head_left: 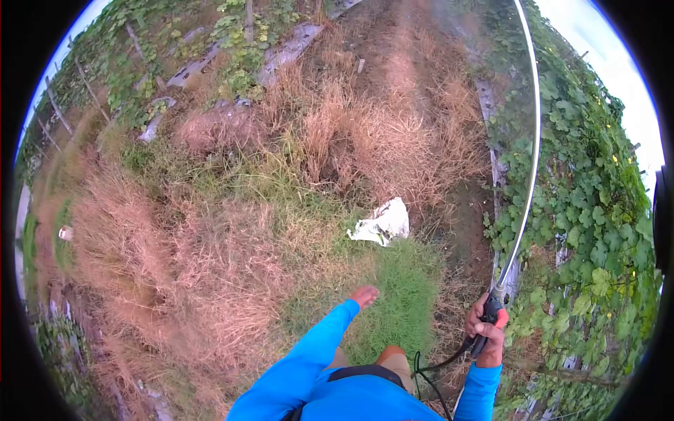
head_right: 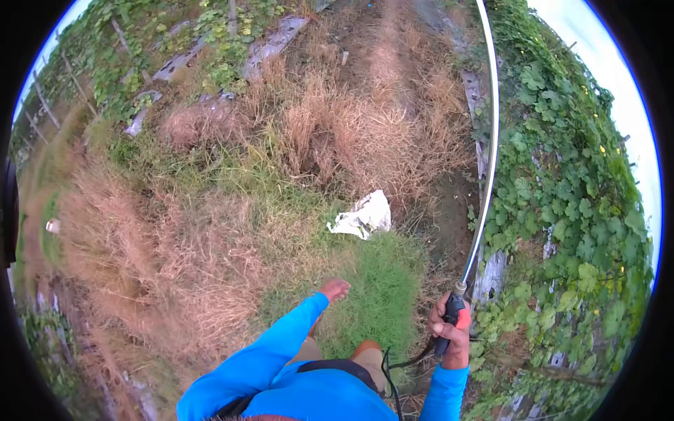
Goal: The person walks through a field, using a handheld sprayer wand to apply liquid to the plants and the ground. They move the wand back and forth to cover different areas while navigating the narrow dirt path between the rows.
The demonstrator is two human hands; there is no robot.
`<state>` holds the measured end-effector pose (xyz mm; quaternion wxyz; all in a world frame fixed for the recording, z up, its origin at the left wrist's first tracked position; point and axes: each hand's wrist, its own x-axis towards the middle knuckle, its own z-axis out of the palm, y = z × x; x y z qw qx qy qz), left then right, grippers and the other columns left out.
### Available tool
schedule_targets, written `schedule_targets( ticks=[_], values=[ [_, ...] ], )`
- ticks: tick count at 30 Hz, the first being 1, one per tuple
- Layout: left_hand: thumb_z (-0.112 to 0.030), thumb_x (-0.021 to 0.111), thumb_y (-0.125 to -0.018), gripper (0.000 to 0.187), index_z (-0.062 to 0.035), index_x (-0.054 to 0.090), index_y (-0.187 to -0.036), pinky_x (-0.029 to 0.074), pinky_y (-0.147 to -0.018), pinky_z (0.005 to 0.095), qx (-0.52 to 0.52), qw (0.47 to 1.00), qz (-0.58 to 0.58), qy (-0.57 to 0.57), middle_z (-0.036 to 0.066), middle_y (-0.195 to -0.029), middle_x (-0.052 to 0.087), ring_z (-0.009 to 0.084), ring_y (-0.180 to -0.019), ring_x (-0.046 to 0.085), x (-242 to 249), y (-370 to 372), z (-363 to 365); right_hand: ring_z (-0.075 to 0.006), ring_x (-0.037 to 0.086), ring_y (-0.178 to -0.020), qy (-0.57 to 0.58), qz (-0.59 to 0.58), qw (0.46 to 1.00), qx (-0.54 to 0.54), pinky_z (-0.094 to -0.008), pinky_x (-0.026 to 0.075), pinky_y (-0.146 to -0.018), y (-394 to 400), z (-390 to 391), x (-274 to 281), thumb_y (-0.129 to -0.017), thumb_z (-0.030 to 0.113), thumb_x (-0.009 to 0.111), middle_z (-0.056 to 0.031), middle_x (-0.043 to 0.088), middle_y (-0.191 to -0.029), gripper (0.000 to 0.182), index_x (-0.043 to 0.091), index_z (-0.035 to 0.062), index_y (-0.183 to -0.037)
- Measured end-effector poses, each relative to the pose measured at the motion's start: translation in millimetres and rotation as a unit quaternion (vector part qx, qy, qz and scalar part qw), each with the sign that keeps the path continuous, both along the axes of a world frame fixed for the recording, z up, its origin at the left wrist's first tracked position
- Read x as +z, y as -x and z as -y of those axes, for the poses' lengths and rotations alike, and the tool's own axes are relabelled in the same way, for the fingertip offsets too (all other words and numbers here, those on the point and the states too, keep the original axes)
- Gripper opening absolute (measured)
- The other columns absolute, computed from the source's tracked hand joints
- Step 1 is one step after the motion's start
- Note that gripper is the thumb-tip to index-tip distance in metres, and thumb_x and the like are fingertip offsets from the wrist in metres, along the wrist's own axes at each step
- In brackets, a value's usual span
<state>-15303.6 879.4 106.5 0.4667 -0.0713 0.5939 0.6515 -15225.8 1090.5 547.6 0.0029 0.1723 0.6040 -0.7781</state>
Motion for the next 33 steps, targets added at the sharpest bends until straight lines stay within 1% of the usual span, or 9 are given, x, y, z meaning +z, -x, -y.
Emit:
schedule_targets(
  ticks=[2, 5, 7, 9, 13, 17, 23, 26, 33],
  values=[
    [-0.041, 0.059, -0.088, 0.037, -0.0142, 0.062, -0.113, 0.045, -0.059, 0.0292, -0.002, 0.993, -0.064, -0.097, 0.0, -0.093, 0.065, 0.0125, -0.075, 0.058, 8.2, -13.0, 5.5, -0.0118, 0.04, -0.05, 0.138, -0.073, 0.986, 0.063, -0.0245, 0.034, -0.041, 22.5, 16.9, -8.8, -0.056, 0.014, 0.077, -0.0008, 0.04, -0.06, 0.044, 0.042, 0.0065, -0.081],
    [-0.039, 0.055, -0.089, 0.035, -0.0123, 0.062, -0.111, 0.045, -0.059, 0.0294, -0.003, 1.0, -0.016, 0.017, -0.001, -0.09, 0.059, 0.0117, -0.07, 0.052, 13.1, -20.7, 31.2, -0.0122, 0.039, -0.053, 0.242, -0.125, 0.946, 0.177, -0.0258, 0.035, -0.046, 52.2, 40.7, -32.0, -0.057, 0.014, 0.077, -0.0008, 0.039, -0.063, 0.043, 0.041, 0.0075, -0.081],
    [-0.04, 0.055, -0.089, 0.032, -0.0118, 0.064, -0.101, 0.043, -0.055, 0.0284, -0.049, 0.99, -0.128, 0.028, 0.0, -0.085, 0.06, 0.0115, -0.066, 0.052, -50.8, -28.0, 69.7, -0.0123, 0.039, -0.055, 0.291, -0.132, 0.919, 0.231, -0.0258, 0.035, -0.049, 67.5, 59.7, -39.2, -0.058, 0.015, 0.077, -0.0012, 0.039, -0.064, 0.043, 0.042, 0.0079, -0.081],
    [-0.04, 0.056, -0.088, 0.035, -0.0125, 0.063, -0.11, 0.041, -0.05, 0.0278, -0.035, 0.98, -0.103, 0.165, -0.001, -0.083, 0.061, 0.0113, -0.068, 0.054, -36.6, -33.3, 114.9, -0.0121, 0.038, -0.056, 0.308, -0.12, 0.908, 0.257, -0.0258, 0.033, -0.049, 73.9, 67.1, -51.9, -0.06, 0.016, 0.078, -0.001, 0.039, -0.065, 0.043, 0.042, 0.0085, -0.082],
    [-0.042, 0.052, -0.09, 0.028, -0.0161, 0.059, -0.082, 0.033, -0.039, 0.0271, 0.006, 0.965, 0.097, 0.242, -0.003, -0.063, 0.052, 0.0096, -0.049, 0.046, -5.7, -38.3, 190.4, -0.0116, 0.039, -0.057, 0.35, -0.104, 0.881, 0.3, -0.0257, 0.032, -0.05, 80.0, 59.7, -60.7, -0.059, 0.016, 0.077, -0.0007, 0.04, -0.065, 0.042, 0.042, 0.0083, -0.081],
    [-0.045, 0.051, -0.09, 0.031, -0.0164, 0.06, -0.081, 0.031, -0.039, 0.0268, 0.126, 0.946, 0.169, 0.246, -0.002, -0.06, 0.054, 0.0109, -0.046, 0.046, 0.4, -61.2, 228.8, -0.011, 0.039, -0.057, 0.333, -0.057, 0.887, 0.316, -0.0256, 0.032, -0.05, 74.4, 28.2, -70.3, -0.058, 0.016, 0.075, -0.0003, 0.04, -0.064, 0.041, 0.042, 0.008, -0.08],
    [-0.038, 0.056, -0.086, 0.022, -0.0162, 0.059, -0.082, 0.035, -0.043, 0.0308, 0.243, 0.925, 0.233, 0.179, -0.001, -0.068, 0.057, 0.0137, -0.051, 0.05, 18.7, -71.9, 200.0, -0.0114, 0.04, -0.053, 0.287, -0.008, 0.907, 0.308, -0.026, 0.03, -0.046, 48.7, -30.8, -106.7, -0.06, 0.015, 0.076, -0.0017, 0.04, -0.062, 0.04, 0.042, 0.0072, -0.079],
    [-0.041, 0.06, -0.082, 0.025, -0.0162, 0.062, -0.084, 0.04, -0.051, 0.0339, 0.173, 0.934, 0.171, 0.262, -0.001, -0.072, 0.06, 0.0139, -0.057, 0.053, 14.5, -65.0, 170.1, -0.0105, 0.039, -0.054, 0.379, 0.035, 0.855, 0.352, -0.0254, 0.028, -0.047, 55.3, -43.3, -103.2, -0.059, 0.013, 0.076, -0.0007, 0.04, -0.063, 0.041, 0.041, 0.0074, -0.079],
    [-0.039, 0.059, -0.082, 0.026, -0.0138, 0.062, -0.089, 0.039, -0.048, 0.032, 0.149, 0.944, 0.13, 0.266, -0.001, -0.073, 0.056, 0.0134, -0.061, 0.05, -7.8, -39.8, 128.4, -0.009, 0.037, -0.058, 0.365, -0.061, 0.868, 0.33, -0.024, 0.029, -0.051, 104.8, -47.3, -100.9, -0.059, 0.022, 0.076, 0.0016, 0.04, -0.066, 0.041, 0.042, 0.008, -0.077]
  ],
)
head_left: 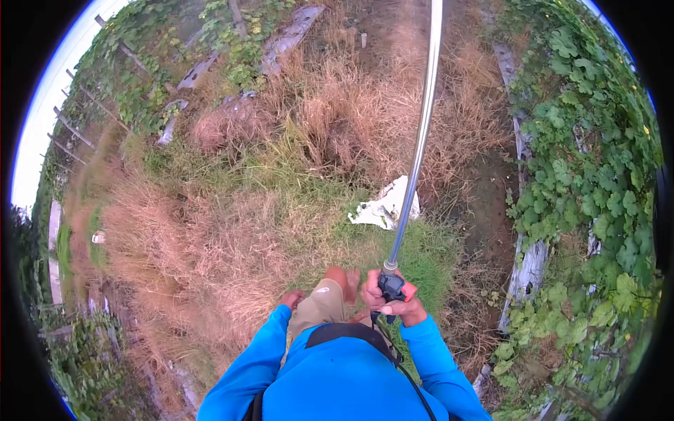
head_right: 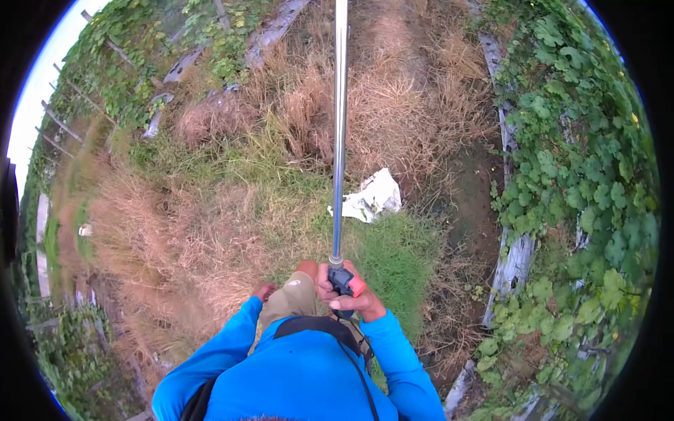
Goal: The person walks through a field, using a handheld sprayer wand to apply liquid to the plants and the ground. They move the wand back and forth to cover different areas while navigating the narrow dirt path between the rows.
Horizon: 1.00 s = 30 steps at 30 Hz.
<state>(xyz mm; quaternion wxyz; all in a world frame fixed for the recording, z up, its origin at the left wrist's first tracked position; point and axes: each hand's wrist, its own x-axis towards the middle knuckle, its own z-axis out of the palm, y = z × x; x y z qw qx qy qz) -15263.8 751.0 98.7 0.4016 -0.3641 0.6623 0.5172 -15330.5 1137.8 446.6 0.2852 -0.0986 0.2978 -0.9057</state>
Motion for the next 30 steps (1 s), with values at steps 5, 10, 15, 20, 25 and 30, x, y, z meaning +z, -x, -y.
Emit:
schedule_targets(
  ticks=[5, 10, 15, 20, 25, 30],
  values=[
    [-0.037, 0.056, -0.084, 0.022, -0.0161, 0.056, -0.076, 0.031, -0.043, 0.0298, 0.012, 0.996, 0.082, -0.04, -0.004, -0.065, 0.05, 0.011, -0.051, 0.044, 14.1, 44.2, -35.5, -0.0093, 0.033, -0.059, 0.005, -0.017, 0.998, -0.062, -0.0248, 0.028, -0.052, 35.0, -21.3, -12.9, -0.062, 0.022, 0.075, 0.0008, 0.037, -0.068, 0.042, 0.041, 0.0087, -0.081],
    [-0.046, 0.048, -0.091, 0.029, -0.0196, 0.058, -0.081, 0.033, -0.042, 0.0273, -0.008, 0.998, 0.039, -0.054, -0.005, -0.062, 0.054, 0.0104, -0.048, 0.046, -24.0, 96.7, -55.7, -0.0124, 0.032, -0.05, 0.094, -0.065, 0.993, -0.031, -0.0291, 0.028, -0.045, 128.2, -51.4, -15.6, -0.061, 0.018, 0.071, -0.0002, 0.035, -0.06, 0.038, 0.039, 0.0087, -0.078],
    [-0.042, 0.048, -0.092, 0.031, -0.0205, 0.047, -0.07, 0.022, -0.038, 0.0232, 0.035, 0.988, 0.08, -0.124, -0.008, -0.054, 0.037, 0.0056, -0.041, 0.032, -61.4, 186.7, -101.0, -0.0124, 0.032, -0.047, 0.16, -0.085, 0.981, 0.07, -0.0295, 0.028, -0.043, 254.6, -63.7, -22.6, -0.06, 0.018, 0.07, -0.0007, 0.035, -0.058, 0.036, 0.039, 0.0081, -0.077],
    [-0.039, 0.051, -0.091, 0.027, -0.0189, 0.051, -0.074, 0.025, -0.039, 0.0236, -0.006, 1.0, 0.005, -0.028, -0.007, -0.057, 0.043, 0.0052, -0.044, 0.037, 2.5, 302.3, -152.5, -0.0126, 0.032, -0.043, 0.191, -0.089, 0.97, 0.123, -0.0287, 0.029, -0.039, 366.8, -63.8, -32.7, -0.059, 0.019, 0.069, -0.001, 0.037, -0.055, 0.034, 0.041, 0.0075, -0.074],
    [-0.039, 0.052, -0.091, 0.025, -0.0159, 0.059, -0.086, 0.029, -0.039, 0.0252, 0.064, 0.97, -0.02, -0.232, -0.006, -0.062, 0.047, 0.0085, -0.046, 0.041, -88.9, 413.0, -164.0, -0.0119, 0.031, -0.04, 0.208, -0.08, 0.963, 0.149, -0.0272, 0.027, -0.037, 481.8, -77.9, -32.6, -0.058, 0.021, 0.069, 0.0003, 0.036, -0.052, 0.035, 0.04, 0.0077, -0.071],
    [-0.042, 0.053, -0.09, 0.028, -0.0157, 0.06, -0.094, 0.031, -0.04, 0.0246, 0.093, 0.985, -0.056, -0.135, -0.005, -0.068, 0.052, 0.0073, -0.051, 0.044, -72.2, 570.0, -241.7, -0.0117, 0.03, -0.037, 0.208, -0.08, 0.963, 0.153, -0.0271, 0.024, -0.035, 614.4, -107.6, -56.5, -0.056, 0.024, 0.071, 0.0006, 0.036, -0.049, 0.038, 0.037, 0.0085, -0.065]
  ],
)
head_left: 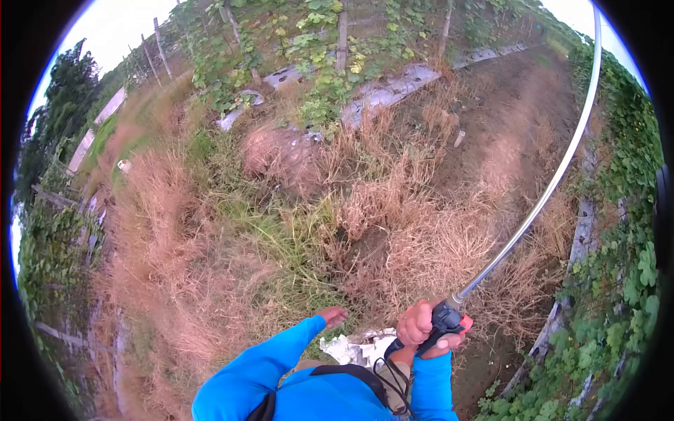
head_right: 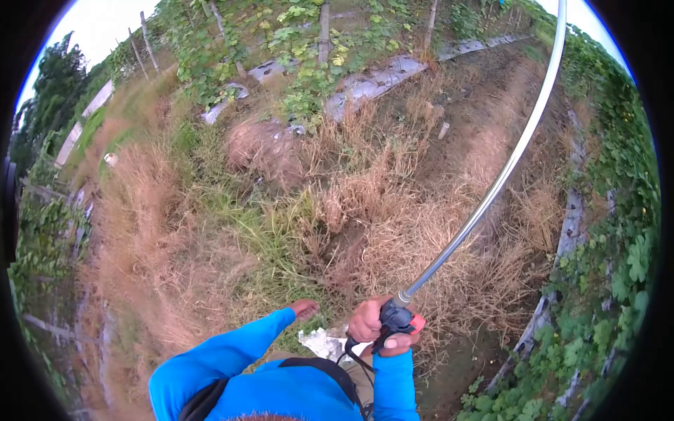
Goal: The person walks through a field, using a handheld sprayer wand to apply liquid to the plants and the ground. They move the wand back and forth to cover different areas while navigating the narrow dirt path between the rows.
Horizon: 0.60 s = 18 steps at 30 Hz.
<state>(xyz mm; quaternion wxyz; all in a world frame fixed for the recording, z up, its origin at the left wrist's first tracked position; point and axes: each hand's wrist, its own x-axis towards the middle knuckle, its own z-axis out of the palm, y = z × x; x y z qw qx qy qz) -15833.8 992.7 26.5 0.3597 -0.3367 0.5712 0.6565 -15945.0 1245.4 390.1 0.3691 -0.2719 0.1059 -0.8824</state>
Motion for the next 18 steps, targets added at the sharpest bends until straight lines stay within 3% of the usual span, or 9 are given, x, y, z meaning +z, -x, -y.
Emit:
schedule_targets(
  ticks=[4, 7, 10, 14, 16, 17, 18],
  values=[
    [-0.043, 0.052, -0.091, 0.028, -0.0159, 0.06, -0.093, 0.031, -0.04, 0.0241, 0.044, 0.997, -0.022, -0.051, -0.006, -0.068, 0.053, 0.0063, -0.051, 0.045, -30.6, 143.6, -85.9, -0.0132, 0.029, -0.042, -0.095, 0.019, 0.994, 0.051, -0.0294, 0.023, -0.041, 115.8, -53.1, -28.0, -0.053, 0.023, 0.071, -0.0006, 0.036, -0.051, 0.038, 0.038, 0.0081, -0.066],
    [-0.039, 0.054, -0.09, 0.027, -0.0136, 0.062, -0.095, 0.034, -0.042, 0.0221, 0.033, 0.988, -0.087, -0.124, -0.003, -0.074, 0.06, 0.0067, -0.056, 0.051, -63.7, 254.1, -132.5, -0.0111, 0.035, -0.055, -0.186, 0.02, 0.973, 0.139, -0.0271, 0.024, -0.049, 209.3, -106.0, -42.1, -0.059, 0.029, 0.077, -0.0002, 0.038, -0.063, 0.046, 0.039, 0.0074, -0.074],
    [-0.035, 0.054, -0.09, 0.027, -0.0106, 0.064, -0.094, 0.04, -0.046, 0.0229, 0.021, 0.991, -0.131, -0.022, 0.0, -0.076, 0.061, 0.0085, -0.059, 0.053, 11.5, 349.8, -173.2, -0.0098, 0.035, -0.056, -0.216, 0.024, 0.959, 0.18, -0.0259, 0.026, -0.05, 277.5, -138.2, -38.0, -0.06, 0.027, 0.078, 0.0, 0.038, -0.065, 0.046, 0.04, 0.0075, -0.076],
    [-0.033, 0.053, -0.092, 0.029, -0.0075, 0.065, -0.096, 0.046, -0.055, 0.0257, 0.05, 0.976, -0.213, -0.019, 0.002, -0.08, 0.061, 0.0114, -0.062, 0.056, 52.0, 420.6, -185.0, -0.0086, 0.038, -0.058, -0.251, 0.026, 0.944, 0.21, -0.0232, 0.028, -0.051, 331.0, -151.3, -18.8, -0.059, 0.027, 0.075, 0.001, 0.039, -0.065, 0.044, 0.041, 0.0068, -0.077],
    [-0.037, 0.056, -0.091, 0.034, -0.0088, 0.066, -0.108, 0.048, -0.069, 0.0246, 0.021, 0.961, -0.273, 0.039, 0.001, -0.089, 0.065, 0.0102, -0.082, 0.059, 84.8, 443.1, -176.4, -0.0091, 0.038, -0.059, -0.236, 0.011, 0.942, 0.238, -0.0235, 0.029, -0.053, 359.4, -151.5, -12.5, -0.057, 0.027, 0.073, 0.0013, 0.04, -0.066, 0.042, 0.043, 0.0066, -0.077],
    [-0.038, 0.056, -0.091, 0.035, -0.0089, 0.066, -0.109, 0.047, -0.069, 0.0241, 0.077, 0.965, -0.249, -0.011, 0.001, -0.089, 0.065, 0.0094, -0.082, 0.058, 104.9, 448.6, -177.4, -0.0096, 0.038, -0.059, -0.282, -0.016, 0.939, 0.195, -0.024, 0.029, -0.054, 371.5, -152.5, -5.5, -0.057, 0.026, 0.073, 0.0013, 0.04, -0.066, 0.041, 0.043, 0.007, -0.077],
    [-0.038, 0.056, -0.091, 0.035, -0.0089, 0.066, -0.109, 0.047, -0.069, 0.0241, 0.081, 0.965, -0.248, -0.009, 0.001, -0.089, 0.065, 0.0094, -0.082, 0.058, 92.5, 455.3, -172.1, -0.01, 0.038, -0.06, -0.327, -0.045, 0.932, 0.152, -0.0246, 0.029, -0.055, 385.2, -152.7, -0.9, -0.057, 0.026, 0.073, 0.0012, 0.041, -0.066, 0.04, 0.044, 0.0075, -0.076]
  ],
)
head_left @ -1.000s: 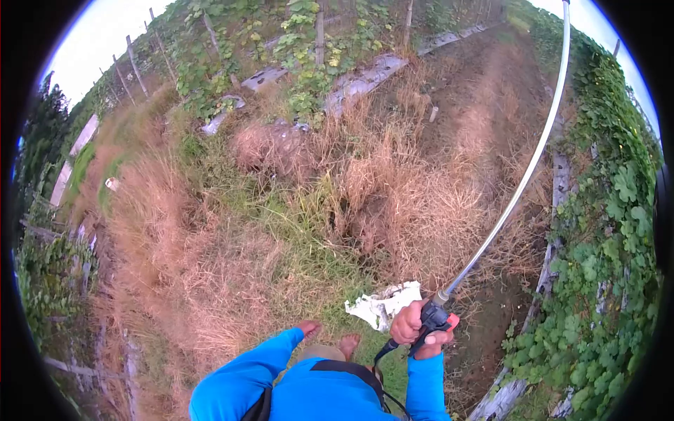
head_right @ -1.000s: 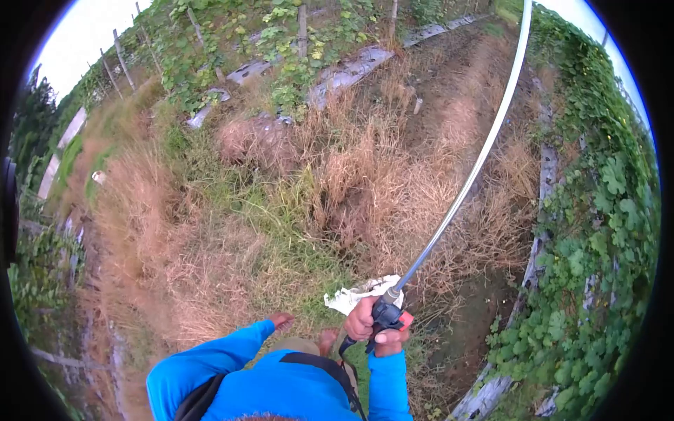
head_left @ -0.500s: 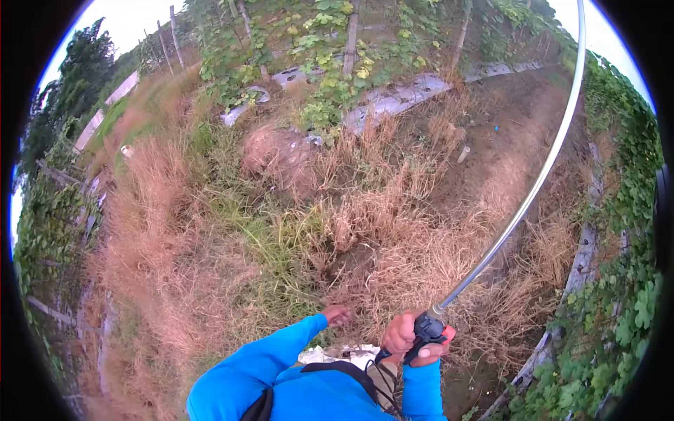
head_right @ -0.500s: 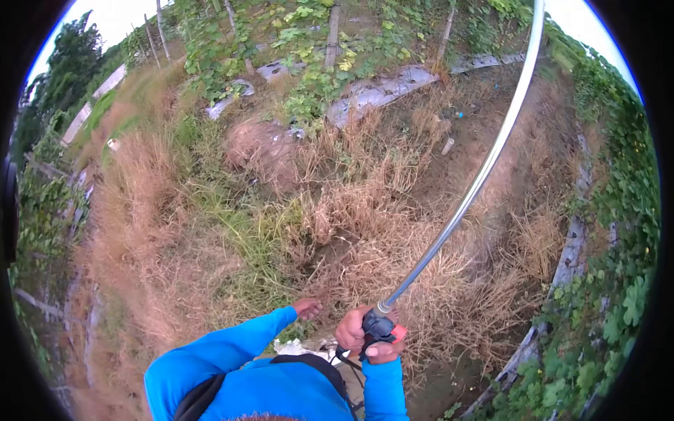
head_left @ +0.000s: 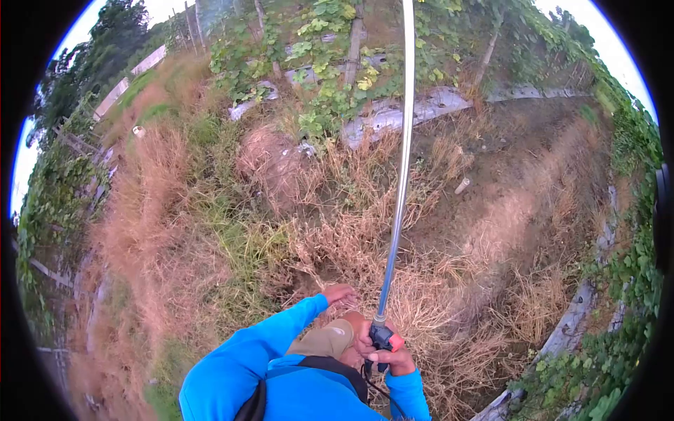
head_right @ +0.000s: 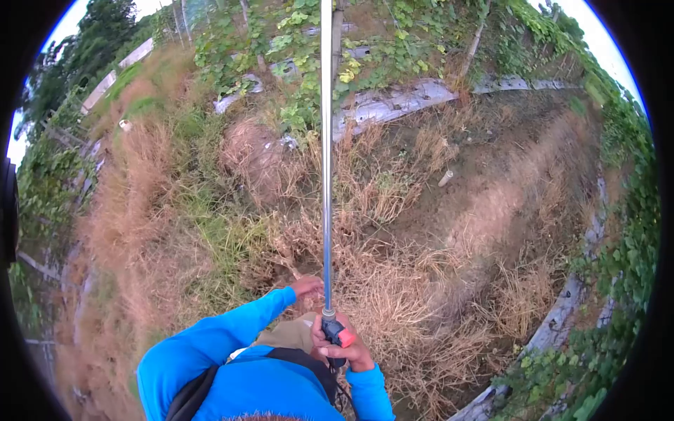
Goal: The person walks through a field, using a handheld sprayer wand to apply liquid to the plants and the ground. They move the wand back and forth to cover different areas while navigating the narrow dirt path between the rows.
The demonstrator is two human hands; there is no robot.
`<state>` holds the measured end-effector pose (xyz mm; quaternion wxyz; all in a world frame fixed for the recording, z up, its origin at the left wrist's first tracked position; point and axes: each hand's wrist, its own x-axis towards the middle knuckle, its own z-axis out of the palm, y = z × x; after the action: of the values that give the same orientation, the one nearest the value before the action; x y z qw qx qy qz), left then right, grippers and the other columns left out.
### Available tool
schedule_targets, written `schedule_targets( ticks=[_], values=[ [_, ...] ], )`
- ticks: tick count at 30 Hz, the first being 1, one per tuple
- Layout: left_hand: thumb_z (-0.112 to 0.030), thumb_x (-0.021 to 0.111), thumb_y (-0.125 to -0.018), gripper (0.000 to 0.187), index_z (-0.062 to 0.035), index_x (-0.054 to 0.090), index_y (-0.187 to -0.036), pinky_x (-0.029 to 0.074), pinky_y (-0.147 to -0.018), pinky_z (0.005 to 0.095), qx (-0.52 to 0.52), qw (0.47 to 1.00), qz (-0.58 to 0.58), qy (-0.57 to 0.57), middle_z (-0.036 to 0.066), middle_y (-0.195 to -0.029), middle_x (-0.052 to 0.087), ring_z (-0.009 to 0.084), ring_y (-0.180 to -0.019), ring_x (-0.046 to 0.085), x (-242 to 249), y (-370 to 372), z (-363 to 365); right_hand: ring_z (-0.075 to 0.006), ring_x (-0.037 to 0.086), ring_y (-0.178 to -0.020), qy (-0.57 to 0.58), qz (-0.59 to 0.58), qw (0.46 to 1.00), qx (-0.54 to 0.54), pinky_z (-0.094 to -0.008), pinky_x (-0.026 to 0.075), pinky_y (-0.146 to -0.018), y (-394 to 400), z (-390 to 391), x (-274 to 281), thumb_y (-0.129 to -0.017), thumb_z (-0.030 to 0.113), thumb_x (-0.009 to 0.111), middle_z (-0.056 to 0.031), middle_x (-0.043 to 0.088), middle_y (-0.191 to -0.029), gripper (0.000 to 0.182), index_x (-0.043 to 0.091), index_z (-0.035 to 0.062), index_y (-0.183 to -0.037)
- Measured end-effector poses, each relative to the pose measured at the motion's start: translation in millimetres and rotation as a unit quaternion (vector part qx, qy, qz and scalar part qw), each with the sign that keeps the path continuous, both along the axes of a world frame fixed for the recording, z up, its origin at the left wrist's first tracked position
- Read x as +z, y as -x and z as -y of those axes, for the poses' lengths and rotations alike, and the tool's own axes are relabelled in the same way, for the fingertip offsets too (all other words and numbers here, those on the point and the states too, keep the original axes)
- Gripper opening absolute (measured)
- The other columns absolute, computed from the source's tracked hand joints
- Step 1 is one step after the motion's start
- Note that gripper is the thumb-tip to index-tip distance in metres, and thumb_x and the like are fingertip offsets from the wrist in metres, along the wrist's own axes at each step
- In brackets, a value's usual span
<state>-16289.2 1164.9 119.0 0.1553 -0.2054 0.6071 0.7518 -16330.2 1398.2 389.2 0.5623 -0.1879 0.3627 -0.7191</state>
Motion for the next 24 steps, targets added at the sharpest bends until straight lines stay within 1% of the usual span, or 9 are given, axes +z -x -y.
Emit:
schedule_targets(
  ticks=[4, 8, 10, 11, 15, 18, 20, 22, 24],
  values=[
    [-0.044, 0.053, -0.091, 0.04, -0.0109, 0.066, -0.11, 0.046, -0.062, 0.024, -0.001, 0.998, 0.034, 0.054, -0.001, -0.088, 0.065, 0.0078, -0.076, 0.057, -42.2, 5.2, 18.5, -0.0104, 0.037, -0.061, -0.009, -0.035, 0.999, 0.005, -0.0251, 0.028, -0.055, 49.9, -4.4, 0.1, -0.057, 0.028, 0.072, 0.0014, 0.04, -0.066, 0.039, 0.043, 0.0085, -0.073],
    [-0.045, 0.055, -0.087, 0.039, -0.0125, 0.067, -0.106, 0.046, -0.056, 0.0271, -0.007, 0.98, 0.188, 0.06, 0.002, -0.083, 0.065, 0.0109, -0.069, 0.057, -77.0, 20.3, 8.8, -0.0102, 0.036, -0.06, 0.056, -0.063, 0.995, 0.048, -0.0256, 0.027, -0.055, 111.7, -3.3, -18.4, -0.056, 0.029, 0.072, 0.0017, 0.039, -0.067, 0.04, 0.042, 0.0085, -0.073],
    [-0.043, 0.055, -0.088, 0.037, -0.0128, 0.068, -0.105, 0.045, -0.053, 0.026, -0.038, 0.993, 0.103, 0.037, 0.003, -0.083, 0.065, 0.0107, -0.065, 0.057, -106.7, 25.0, 7.6, -0.0101, 0.035, -0.06, 0.054, -0.054, 0.996, 0.046, -0.026, 0.026, -0.054, 137.8, 0.1, -14.3, -0.056, 0.031, 0.074, 0.002, 0.038, -0.066, 0.043, 0.041, 0.0086, -0.073],
    [-0.043, 0.055, -0.088, 0.036, -0.012, 0.067, -0.102, 0.043, -0.05, 0.0257, -0.016, 0.989, 0.146, 0.005, 0.003, -0.08, 0.064, 0.0106, -0.062, 0.056, -111.2, 36.2, -1.5, -0.0101, 0.035, -0.06, 0.044, -0.063, 0.997, 0.009, -0.0264, 0.025, -0.054, 150.0, 3.3, 1.9, -0.056, 0.032, 0.075, 0.0022, 0.038, -0.066, 0.044, 0.04, 0.0089, -0.072],
    [-0.039, 0.058, -0.087, 0.029, -0.0109, 0.065, -0.09, 0.038, -0.043, 0.0256, -0.049, 0.967, 0.249, -0.027, 0.002, -0.072, 0.062, 0.0096, -0.053, 0.051, -88.2, 117.1, -13.6, -0.0108, 0.036, -0.061, 0.049, -0.068, 0.995, -0.046, -0.0268, 0.028, -0.054, 204.4, -1.7, 18.6, -0.058, 0.028, 0.077, 0.0011, 0.039, -0.067, 0.044, 0.042, 0.0083, -0.075],
    [-0.036, 0.059, -0.087, 0.025, -0.0116, 0.063, -0.085, 0.035, -0.041, 0.0247, -0.051, 0.973, 0.201, -0.1, 0.0, -0.066, 0.058, 0.0078, -0.05, 0.047, -83.1, 168.9, -6.0, -0.0106, 0.037, -0.061, 0.084, -0.013, 0.993, -0.087, -0.0259, 0.03, -0.054, 237.8, -5.5, 42.2, -0.061, 0.024, 0.078, 0.0005, 0.041, -0.067, 0.042, 0.044, 0.0076, -0.078],
    [-0.033, 0.059, -0.087, 0.022, -0.0116, 0.063, -0.087, 0.034, -0.042, 0.0239, -0.054, 0.974, 0.217, -0.021, -0.001, -0.067, 0.057, 0.0075, -0.051, 0.046, -49.5, 198.1, -3.3, -0.0099, 0.039, -0.059, 0.135, -0.01, 0.984, -0.112, -0.0244, 0.031, -0.051, 263.2, -4.6, 56.1, -0.063, 0.019, 0.077, 0.0001, 0.041, -0.066, 0.04, 0.042, 0.0074, -0.081],
    [-0.032, 0.058, -0.088, 0.021, -0.0115, 0.063, -0.088, 0.034, -0.042, 0.0237, -0.012, 0.99, 0.138, -0.025, -0.001, -0.07, 0.058, 0.0075, -0.052, 0.047, -36.4, 219.7, 4.0, -0.0098, 0.041, -0.057, 0.122, -0.045, 0.979, -0.16, -0.0247, 0.034, -0.05, 293.4, -4.3, 74.3, -0.064, 0.017, 0.075, -0.001, 0.043, -0.065, 0.038, 0.042, 0.0074, -0.081],
    [-0.032, 0.057, -0.089, 0.023, -0.01, 0.063, -0.091, 0.035, -0.043, 0.0234, -0.035, 0.982, 0.172, -0.074, 0.0, -0.074, 0.059, 0.0076, -0.054, 0.048, -39.8, 238.4, 13.2, -0.0098, 0.043, -0.053, 0.113, -0.068, 0.974, -0.185, -0.0246, 0.036, -0.047, 326.7, -0.9, 103.3, -0.066, 0.015, 0.072, -0.0022, 0.044, -0.064, 0.035, 0.042, 0.0073, -0.081]
  ],
)
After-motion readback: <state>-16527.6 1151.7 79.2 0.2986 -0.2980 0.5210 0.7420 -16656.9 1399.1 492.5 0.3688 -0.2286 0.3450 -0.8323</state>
